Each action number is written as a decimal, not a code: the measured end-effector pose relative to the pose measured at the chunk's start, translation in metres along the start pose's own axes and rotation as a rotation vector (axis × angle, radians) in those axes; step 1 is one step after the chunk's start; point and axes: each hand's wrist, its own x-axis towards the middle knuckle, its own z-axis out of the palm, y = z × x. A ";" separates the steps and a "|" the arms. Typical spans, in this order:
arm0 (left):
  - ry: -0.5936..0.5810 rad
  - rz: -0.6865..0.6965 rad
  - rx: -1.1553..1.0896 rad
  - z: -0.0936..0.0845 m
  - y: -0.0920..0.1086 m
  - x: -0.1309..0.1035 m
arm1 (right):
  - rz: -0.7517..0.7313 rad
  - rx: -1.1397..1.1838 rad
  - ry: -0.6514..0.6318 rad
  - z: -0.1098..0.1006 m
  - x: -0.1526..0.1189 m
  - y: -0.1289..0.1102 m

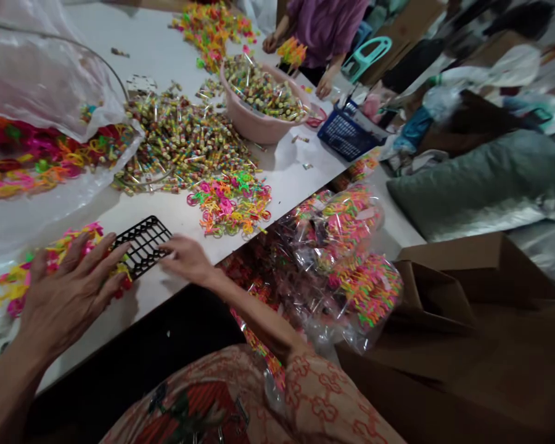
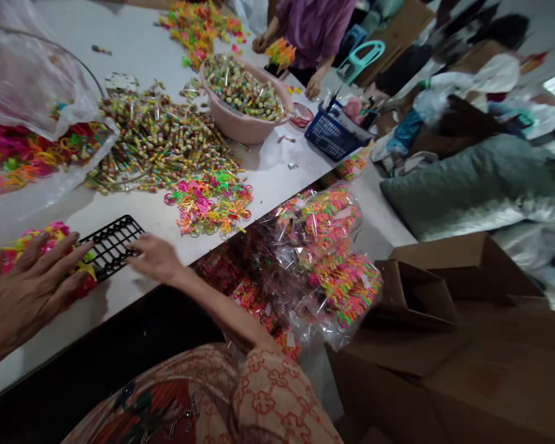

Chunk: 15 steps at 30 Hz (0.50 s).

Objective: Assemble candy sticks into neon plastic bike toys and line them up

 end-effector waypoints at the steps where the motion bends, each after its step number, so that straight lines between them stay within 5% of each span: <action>1: 0.020 0.009 0.024 -0.001 0.002 -0.002 | 0.127 -0.043 0.095 -0.021 -0.016 0.016; 3: 0.052 0.049 0.075 -0.001 0.008 -0.004 | 0.483 -0.255 0.281 -0.062 -0.047 0.049; 6: 0.075 0.080 0.109 0.001 0.020 -0.002 | 0.737 -0.482 0.165 -0.096 -0.074 0.085; 9: 0.055 0.050 0.141 0.002 0.026 0.000 | 0.637 -0.480 0.091 -0.086 -0.063 0.089; 15: 0.001 0.036 0.213 -0.001 0.026 -0.011 | 0.453 -0.234 0.137 -0.037 0.014 0.058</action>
